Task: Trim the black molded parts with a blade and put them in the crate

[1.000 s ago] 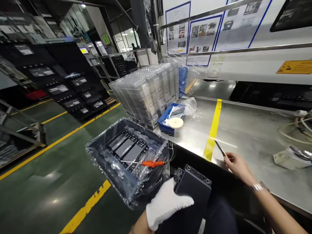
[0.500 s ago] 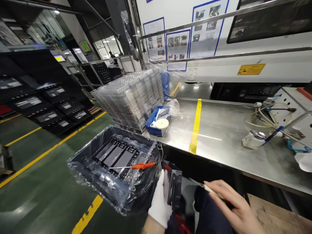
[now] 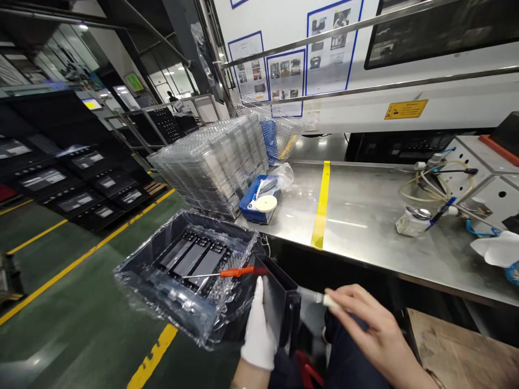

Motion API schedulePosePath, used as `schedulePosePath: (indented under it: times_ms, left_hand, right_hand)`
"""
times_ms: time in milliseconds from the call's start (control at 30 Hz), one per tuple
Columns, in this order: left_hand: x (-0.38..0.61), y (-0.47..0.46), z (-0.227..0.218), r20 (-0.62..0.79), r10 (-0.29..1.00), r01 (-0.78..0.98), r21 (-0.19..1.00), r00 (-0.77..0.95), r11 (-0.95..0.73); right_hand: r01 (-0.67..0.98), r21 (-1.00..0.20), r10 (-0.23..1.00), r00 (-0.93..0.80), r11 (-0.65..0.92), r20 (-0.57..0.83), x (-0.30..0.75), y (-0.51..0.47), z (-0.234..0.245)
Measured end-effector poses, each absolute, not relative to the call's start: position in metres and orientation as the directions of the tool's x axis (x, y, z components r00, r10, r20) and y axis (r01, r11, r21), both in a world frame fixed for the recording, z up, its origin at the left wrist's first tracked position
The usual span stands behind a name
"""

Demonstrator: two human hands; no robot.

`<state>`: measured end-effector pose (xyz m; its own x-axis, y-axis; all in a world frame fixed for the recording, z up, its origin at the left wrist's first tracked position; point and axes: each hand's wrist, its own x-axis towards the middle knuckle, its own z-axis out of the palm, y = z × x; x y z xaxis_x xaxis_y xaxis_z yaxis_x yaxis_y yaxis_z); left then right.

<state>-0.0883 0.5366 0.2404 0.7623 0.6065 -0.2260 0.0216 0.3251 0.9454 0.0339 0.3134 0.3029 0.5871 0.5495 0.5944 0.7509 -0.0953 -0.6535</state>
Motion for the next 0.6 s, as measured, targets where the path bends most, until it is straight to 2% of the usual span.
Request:
schedulePosePath:
  times_ms: [67,133,200,267,333,400,500,600]
  left_hand:
    - [-0.081,0.540,0.252,-0.253,0.585,-0.034,0.900,0.771,0.435]
    - [-0.074,0.543,0.261,-0.293,0.515,-0.028,0.850,0.806,0.526]
    - [-0.072,0.544,0.265,-0.344,0.455,-0.019,0.780,0.821,0.625]
    - [-0.075,0.545,0.264,-0.422,0.356,-0.001,0.644,0.834,0.765]
    - [-0.079,0.545,0.262,-0.480,0.242,0.032,0.494,0.843,0.869]
    - [-0.083,0.546,0.262,-0.511,0.192,0.039,0.407,0.838,0.912]
    - [-0.084,0.546,0.264,-0.531,0.241,-0.023,0.385,0.812,0.923]
    - [-0.083,0.547,0.264,-0.495,0.374,-0.076,0.522,0.784,0.850]
  right_hand:
    - [0.716,-0.685,0.505,0.646,-0.139,0.573,0.035,0.304,0.304]
    - [0.685,-0.717,0.534,0.657,-0.128,0.532,0.032,0.296,0.307]
    - [0.650,-0.755,0.658,0.607,-0.088,0.446,0.026,0.292,0.311]
    - [0.597,-0.799,0.785,0.531,-0.080,0.318,0.018,0.291,0.316]
    - [0.535,-0.836,0.861,0.476,-0.121,0.181,0.012,0.293,0.319]
    - [0.475,-0.863,0.905,0.421,-0.172,0.051,0.009,0.295,0.319]
    - [0.415,-0.886,0.936,0.347,-0.206,-0.054,0.009,0.297,0.317]
    - [0.393,-0.903,0.923,0.386,-0.175,-0.011,0.009,0.299,0.315]
